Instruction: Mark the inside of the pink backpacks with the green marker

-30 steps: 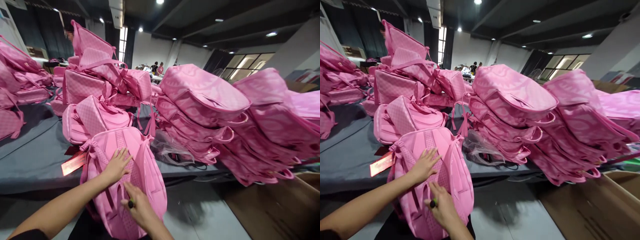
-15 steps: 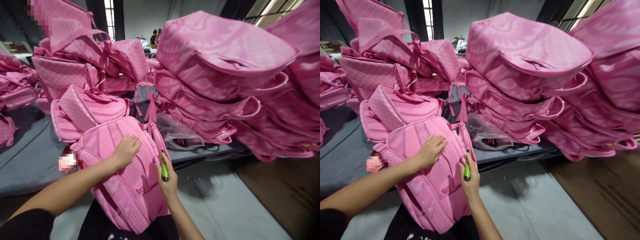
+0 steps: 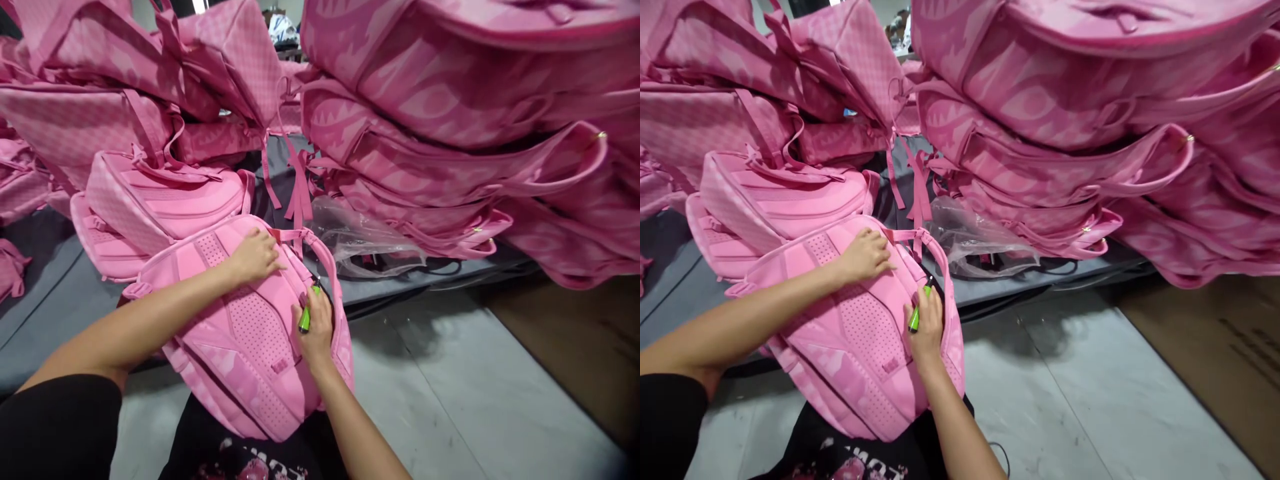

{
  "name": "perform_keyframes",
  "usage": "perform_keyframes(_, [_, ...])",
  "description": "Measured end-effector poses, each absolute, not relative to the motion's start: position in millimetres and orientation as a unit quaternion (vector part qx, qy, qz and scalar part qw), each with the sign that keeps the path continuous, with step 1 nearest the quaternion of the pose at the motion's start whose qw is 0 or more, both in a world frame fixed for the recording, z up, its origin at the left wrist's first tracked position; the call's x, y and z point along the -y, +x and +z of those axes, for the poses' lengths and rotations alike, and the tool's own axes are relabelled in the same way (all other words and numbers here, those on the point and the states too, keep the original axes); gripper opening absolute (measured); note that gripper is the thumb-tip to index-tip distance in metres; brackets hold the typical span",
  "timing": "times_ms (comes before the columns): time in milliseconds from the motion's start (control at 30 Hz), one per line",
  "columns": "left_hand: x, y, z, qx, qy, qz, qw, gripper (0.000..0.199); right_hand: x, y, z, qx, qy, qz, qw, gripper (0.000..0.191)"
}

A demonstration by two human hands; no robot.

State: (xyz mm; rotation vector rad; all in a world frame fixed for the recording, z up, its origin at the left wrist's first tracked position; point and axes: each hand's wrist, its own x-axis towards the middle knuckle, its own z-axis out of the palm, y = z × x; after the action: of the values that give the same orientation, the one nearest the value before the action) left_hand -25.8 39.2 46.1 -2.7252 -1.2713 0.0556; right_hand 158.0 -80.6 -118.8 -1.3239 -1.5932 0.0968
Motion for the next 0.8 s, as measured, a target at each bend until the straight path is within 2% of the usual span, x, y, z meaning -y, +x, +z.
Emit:
perform_keyframes(200, [-57.2,-80.9,81.0,0.423,-0.878,0.003,0.223,0.044,90.2,174.6,-126.7,0.659,-0.528,0.044,0.534,0.048])
perform_keyframes(333, [-22.1,-46.8,60.9,0.39,-0.909,0.002,0.144,0.046,81.8,172.6,-80.7,0.595,-0.524,0.161,0.587,0.035])
perform_keyframes(433, [14.6,-14.8,45.9,0.375,-0.921,-0.038,0.099,0.034,72.4,173.5,-40.1,0.499,-0.51,0.315,0.626,0.027])
perform_keyframes(500, [33.7,-4.8,42.3,0.37,-0.92,-0.083,0.094,0.023,68.9,176.2,-24.5,0.452,-0.508,0.358,0.64,0.028])
perform_keyframes(800, [49.3,-13.4,27.5,0.35,-0.915,-0.178,0.088,0.009,71.1,168.0,-32.1,0.518,-0.526,0.269,0.618,0.024])
